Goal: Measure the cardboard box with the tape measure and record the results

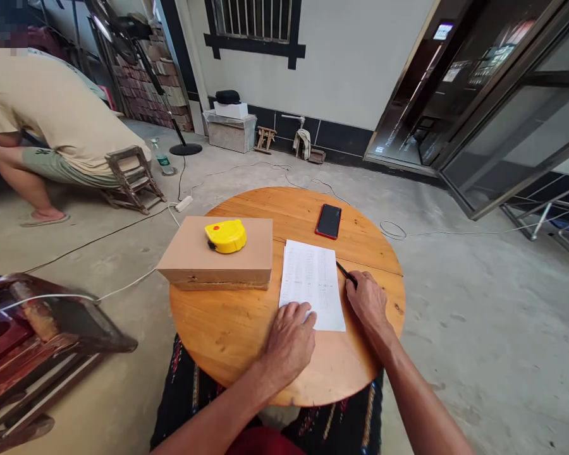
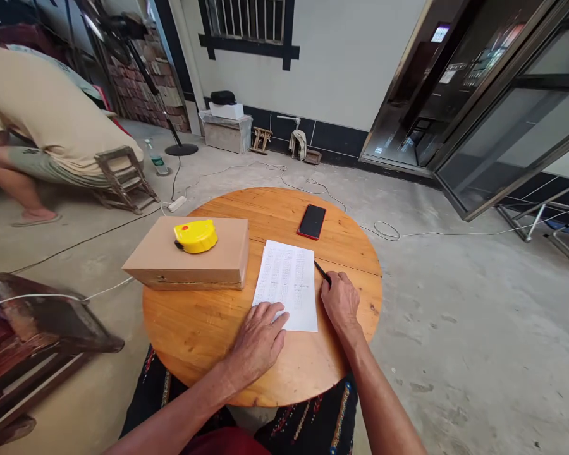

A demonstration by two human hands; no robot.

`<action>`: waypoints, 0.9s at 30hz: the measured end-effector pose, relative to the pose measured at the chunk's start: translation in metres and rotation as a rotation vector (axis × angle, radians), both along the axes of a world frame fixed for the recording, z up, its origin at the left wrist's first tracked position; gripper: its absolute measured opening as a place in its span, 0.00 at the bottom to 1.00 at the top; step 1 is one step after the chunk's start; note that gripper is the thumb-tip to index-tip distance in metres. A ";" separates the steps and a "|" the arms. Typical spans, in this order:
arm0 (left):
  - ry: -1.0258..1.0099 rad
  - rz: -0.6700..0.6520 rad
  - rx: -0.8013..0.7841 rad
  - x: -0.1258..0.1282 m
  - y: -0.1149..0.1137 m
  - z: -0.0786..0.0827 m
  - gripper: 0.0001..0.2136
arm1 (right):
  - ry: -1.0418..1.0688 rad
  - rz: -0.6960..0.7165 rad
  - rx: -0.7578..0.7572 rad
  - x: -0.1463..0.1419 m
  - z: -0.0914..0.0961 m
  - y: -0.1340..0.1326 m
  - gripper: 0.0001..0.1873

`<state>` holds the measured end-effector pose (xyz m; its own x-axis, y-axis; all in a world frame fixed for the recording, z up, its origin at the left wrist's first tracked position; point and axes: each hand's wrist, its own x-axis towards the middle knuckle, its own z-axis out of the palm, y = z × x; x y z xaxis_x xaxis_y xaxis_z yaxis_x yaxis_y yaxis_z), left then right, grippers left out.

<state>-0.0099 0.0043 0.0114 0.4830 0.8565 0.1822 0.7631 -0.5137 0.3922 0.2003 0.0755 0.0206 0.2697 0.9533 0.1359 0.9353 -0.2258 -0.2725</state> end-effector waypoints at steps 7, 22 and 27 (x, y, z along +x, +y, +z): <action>-0.061 -0.029 -0.010 -0.005 0.002 -0.002 0.13 | -0.016 0.045 0.005 -0.002 0.000 -0.010 0.16; -0.120 -0.021 -0.015 -0.014 0.003 0.002 0.05 | 0.031 0.017 -0.016 0.017 0.014 0.016 0.28; -0.125 -0.029 -0.004 -0.014 0.004 -0.003 0.07 | 0.352 0.210 0.002 -0.044 0.074 -0.023 0.24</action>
<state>-0.0234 0.0079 0.0079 0.4809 0.8436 0.2391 0.6930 -0.5327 0.4858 0.1565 0.0524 0.0945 0.0994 0.9925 0.0717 0.8107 -0.0390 -0.5841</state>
